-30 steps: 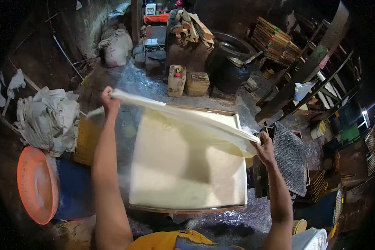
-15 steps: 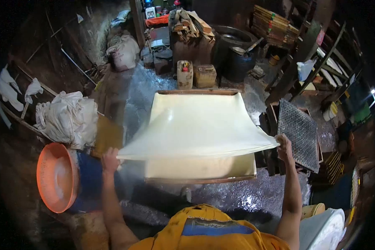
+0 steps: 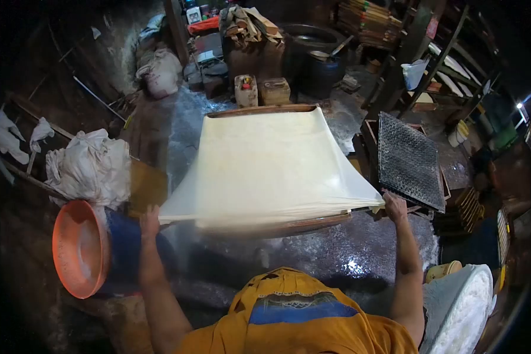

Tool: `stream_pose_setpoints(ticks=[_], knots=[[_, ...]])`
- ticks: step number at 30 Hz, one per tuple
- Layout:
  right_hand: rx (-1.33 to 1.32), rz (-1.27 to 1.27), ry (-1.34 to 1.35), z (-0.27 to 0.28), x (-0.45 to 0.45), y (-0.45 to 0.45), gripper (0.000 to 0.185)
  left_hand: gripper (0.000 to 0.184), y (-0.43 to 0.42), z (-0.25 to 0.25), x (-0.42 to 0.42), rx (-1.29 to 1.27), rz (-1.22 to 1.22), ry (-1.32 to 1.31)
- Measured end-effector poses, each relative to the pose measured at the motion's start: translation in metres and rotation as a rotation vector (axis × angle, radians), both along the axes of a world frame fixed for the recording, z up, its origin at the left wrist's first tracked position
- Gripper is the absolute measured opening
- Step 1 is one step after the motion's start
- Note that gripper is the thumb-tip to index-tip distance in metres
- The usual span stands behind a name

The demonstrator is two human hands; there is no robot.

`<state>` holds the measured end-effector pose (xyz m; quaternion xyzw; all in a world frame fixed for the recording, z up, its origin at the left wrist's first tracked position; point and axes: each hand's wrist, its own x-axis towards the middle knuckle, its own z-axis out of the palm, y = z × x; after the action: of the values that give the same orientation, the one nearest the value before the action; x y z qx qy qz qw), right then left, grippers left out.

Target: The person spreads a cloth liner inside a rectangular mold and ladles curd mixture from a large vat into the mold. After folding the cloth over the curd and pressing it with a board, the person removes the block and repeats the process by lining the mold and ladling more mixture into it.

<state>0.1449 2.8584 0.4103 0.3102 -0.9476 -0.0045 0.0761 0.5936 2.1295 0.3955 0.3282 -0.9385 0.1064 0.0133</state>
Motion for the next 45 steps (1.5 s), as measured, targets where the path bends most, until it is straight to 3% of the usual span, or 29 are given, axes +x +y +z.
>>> stream_pose_setpoints(ticks=[2,3,5,6,7,8,9,10,11,13,14,16,17,20,23,25,28,32,35,36,37,39,40,41,43,45], knots=[[-0.037,-0.154,0.022,-0.012,0.010,-0.013,0.016,0.025,0.023,0.015,-0.002,0.038,0.055,-0.054],[-0.056,-0.233,0.029,-0.018,0.017,-0.019,0.016,0.028,0.020,-0.008,0.000,0.085,0.070,-0.038],[-0.101,-0.498,-0.171,-0.095,0.004,-0.022,0.021,0.034,0.016,-0.068,-0.002,0.184,0.101,-0.010],[-0.377,-0.556,-0.470,-0.124,0.002,-0.030,0.024,0.028,0.031,-0.073,-0.014,0.414,0.222,-0.075],[-0.136,-0.255,-0.278,-0.151,0.014,-0.040,0.027,0.022,0.048,-0.075,-0.026,0.641,0.345,-0.145],[-0.263,-0.238,-0.396,-0.125,0.056,-0.068,0.027,0.019,0.040,-0.105,-0.024,0.530,0.225,-0.078],[-0.486,-0.306,-0.280,-0.155,0.056,-0.066,0.024,0.017,0.033,-0.167,-0.007,0.425,0.114,-0.004],[-0.684,-0.395,-0.204,-0.144,0.068,-0.071,0.023,0.015,0.033,-0.198,0.000,0.326,0.003,0.073],[-0.877,-0.482,-0.119,-0.123,0.081,-0.085,0.023,0.016,0.046,-0.183,-0.007,0.395,0.078,0.323],[-0.995,-0.364,-0.128,-0.075,0.101,-0.106,0.026,0.019,0.090,-0.097,-0.029,0.524,0.239,0.812],[-1.050,-0.302,-0.135,-0.052,0.107,-0.113,0.027,0.019,0.106,-0.065,-0.034,0.491,0.131,0.816],[-0.722,-0.108,-0.073,-0.015,0.105,-0.125,0.031,0.021,0.128,-0.022,-0.049,0.419,-0.080,0.835],[-0.688,-0.065,-0.089,-0.002,0.105,-0.133,0.030,0.021,0.135,-0.014,-0.057,0.436,-0.154,0.788],[-0.584,0.041,-0.127,0.010,0.095,-0.150,0.025,0.018,0.143,-0.008,-0.077,0.499,-0.289,0.639],[-0.507,0.087,-0.123,0.000,0.083,-0.151,0.018,0.016,0.147,0.003,-0.085,0.306,-0.432,0.460],[-0.518,0.116,-0.094,-0.002,0.081,-0.151,0.014,0.010,0.147,0.002,-0.084,0.351,-0.399,0.499],[-0.639,0.092,-0.127,-0.008,0.088,-0.147,0.015,0.008,0.142,-0.006,-0.077,0.443,-0.371,0.580],[-0.868,0.005,0.026,-0.010,0.092,-0.142,0.025,0.005,0.142,-0.001,-0.074,0.684,-0.213,0.767],[-1.030,-0.193,-0.132,-0.009,0.084,-0.142,0.016,0.007,0.131,0.010,-0.071,0.902,-0.203,0.740],[-1.162,-0.100,-0.013,-0.012,0.078,-0.148,0.007,0.008,0.128,0.012,-0.073,0.957,-0.222,0.724],[-1.247,-0.194,-0.203,0.002,0.083,-0.151,0.006,0.009,0.125,0.016,-0.075,1.012,-0.241,0.709],[-1.307,-0.089,-0.073,-0.019,0.065,-0.150,0.008,0.011,0.117,0.008,-0.077,0.877,-0.341,0.586],[-1.394,-0.144,-0.160,-0.005,0.071,-0.156,0.010,0.011,0.126,0.018,-0.081,0.802,-0.389,0.542],[-1.377,-0.093,0.036,0.010,0.075,-0.165,0.009,0.012,0.134,0.023,-0.084,0.727,-0.431,0.498],[-1.715,0.105,0.026,0.008,0.066,-0.165,0.009,0.014,0.139,0.019,-0.087,0.605,-0.472,0.448],[-0.860,-0.024,0.637,0.028,0.062,-0.145,0.008,0.014,0.141,0.009,-0.084,0.478,-0.482,0.468]])
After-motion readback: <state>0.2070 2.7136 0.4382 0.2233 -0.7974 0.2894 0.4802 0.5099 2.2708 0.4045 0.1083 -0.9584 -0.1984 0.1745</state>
